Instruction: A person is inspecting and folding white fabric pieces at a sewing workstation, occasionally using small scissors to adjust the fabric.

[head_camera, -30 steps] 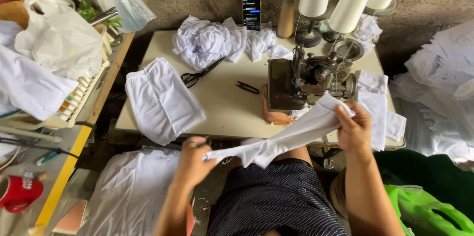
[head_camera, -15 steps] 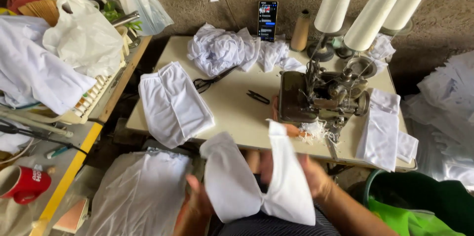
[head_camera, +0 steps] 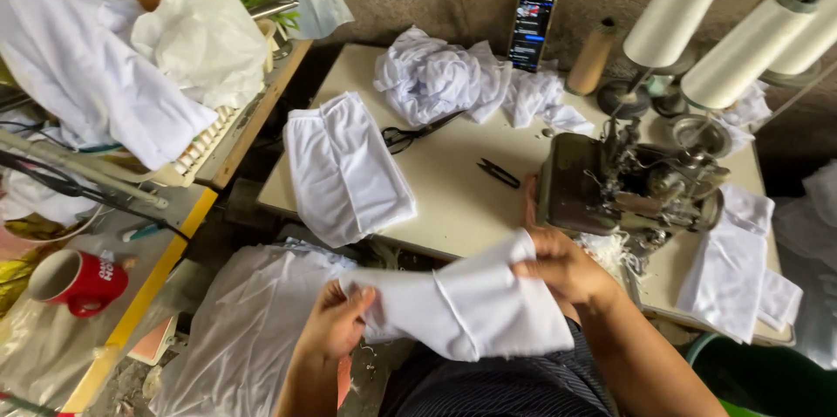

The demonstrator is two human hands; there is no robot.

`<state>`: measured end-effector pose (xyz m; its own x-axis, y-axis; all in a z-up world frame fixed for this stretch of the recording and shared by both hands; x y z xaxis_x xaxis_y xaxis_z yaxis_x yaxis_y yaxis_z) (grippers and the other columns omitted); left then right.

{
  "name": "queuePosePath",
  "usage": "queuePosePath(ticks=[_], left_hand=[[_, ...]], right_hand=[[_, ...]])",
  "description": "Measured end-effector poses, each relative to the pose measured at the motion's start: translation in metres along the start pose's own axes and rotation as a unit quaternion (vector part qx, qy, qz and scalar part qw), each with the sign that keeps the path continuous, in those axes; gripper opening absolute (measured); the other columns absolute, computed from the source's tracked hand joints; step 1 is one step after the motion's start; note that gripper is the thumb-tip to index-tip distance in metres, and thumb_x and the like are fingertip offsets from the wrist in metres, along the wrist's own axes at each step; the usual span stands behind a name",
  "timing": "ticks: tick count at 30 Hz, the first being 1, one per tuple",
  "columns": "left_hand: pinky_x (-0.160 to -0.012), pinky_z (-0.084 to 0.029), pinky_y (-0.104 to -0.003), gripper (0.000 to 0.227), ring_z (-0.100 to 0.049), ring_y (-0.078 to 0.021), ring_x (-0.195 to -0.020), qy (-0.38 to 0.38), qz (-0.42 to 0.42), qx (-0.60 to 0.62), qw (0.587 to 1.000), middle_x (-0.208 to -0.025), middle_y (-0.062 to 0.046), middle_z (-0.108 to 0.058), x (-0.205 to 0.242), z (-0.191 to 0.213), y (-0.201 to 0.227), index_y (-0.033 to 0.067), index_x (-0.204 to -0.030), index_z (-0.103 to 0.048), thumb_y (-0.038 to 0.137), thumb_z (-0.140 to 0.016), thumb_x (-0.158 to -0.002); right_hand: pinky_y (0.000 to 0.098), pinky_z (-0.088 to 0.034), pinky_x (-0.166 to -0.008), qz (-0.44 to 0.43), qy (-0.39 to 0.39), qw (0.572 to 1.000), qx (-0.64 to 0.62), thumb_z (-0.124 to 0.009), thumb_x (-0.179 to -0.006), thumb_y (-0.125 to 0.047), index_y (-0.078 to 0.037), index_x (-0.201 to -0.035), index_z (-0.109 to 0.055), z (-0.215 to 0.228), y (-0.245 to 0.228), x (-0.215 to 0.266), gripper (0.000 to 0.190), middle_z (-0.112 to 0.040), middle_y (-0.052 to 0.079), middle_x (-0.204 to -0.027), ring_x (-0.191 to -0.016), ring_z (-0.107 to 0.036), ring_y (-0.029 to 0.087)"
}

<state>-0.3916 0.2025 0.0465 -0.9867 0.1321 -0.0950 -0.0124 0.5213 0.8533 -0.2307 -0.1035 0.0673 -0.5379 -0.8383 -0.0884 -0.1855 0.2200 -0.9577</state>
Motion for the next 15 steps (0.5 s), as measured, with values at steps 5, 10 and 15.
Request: queuePosePath(ticks=[5,10,15], left_hand=[[-0.070,-0.053,-0.039,0.029,-0.062,-0.0239,-0.080,0.420,0.024,-0.059,0.905,-0.090,-0.009,-0.060,-0.056,0.065,0.038,0.0000,-0.109,-0.068,0.018,-0.077,-0.087],[-0.065,-0.050,-0.032,0.029,-0.062,-0.0176,-0.092,0.442,-0.130,-0.308,0.833,-0.103,-0.006,-0.065,-0.135,0.154,0.141,0.0083,-0.118,-0.068,0.027,-0.070,-0.096],[-0.087,-0.052,-0.048,0.029,-0.065,-0.0415,-0.103,0.473,-0.250,-0.483,0.693,-0.105,-0.024,-0.066,-0.132,0.168,0.165,0.0033,-0.122,-0.064,0.026,-0.068,-0.105]], right_hand=[[0.0335,-0.044,-0.035,-0.100,0.212,0.971,0.053,-0.076,-0.090,-0.017,-0.003,-0.083,-0.064,-0.008,-0.014,-0.148,0.019,-0.055,0.010,-0.054,-0.038,-0.054,0.020],[0.0348,-0.064,-0.067,0.003,0.240,0.971,0.006,-0.079,-0.087,-0.004,-0.002,-0.117,-0.071,-0.022,-0.037,-0.270,0.031,-0.069,0.011,-0.086,-0.075,-0.073,0.022],[0.0258,-0.062,-0.059,0.078,0.233,0.960,0.134,-0.070,-0.095,-0.007,0.002,-0.135,-0.058,-0.007,-0.017,-0.315,0.042,-0.069,0.012,-0.092,-0.074,-0.069,0.017]])
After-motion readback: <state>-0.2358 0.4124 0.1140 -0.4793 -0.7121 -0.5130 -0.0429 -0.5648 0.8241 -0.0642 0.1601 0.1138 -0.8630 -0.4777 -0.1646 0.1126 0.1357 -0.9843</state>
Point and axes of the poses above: each hand's wrist, its own x-axis away from the middle knuckle, its own z-axis out of the back of the hand, y = z × x, the point moved 3 cm from there along -x, towards the middle knuckle
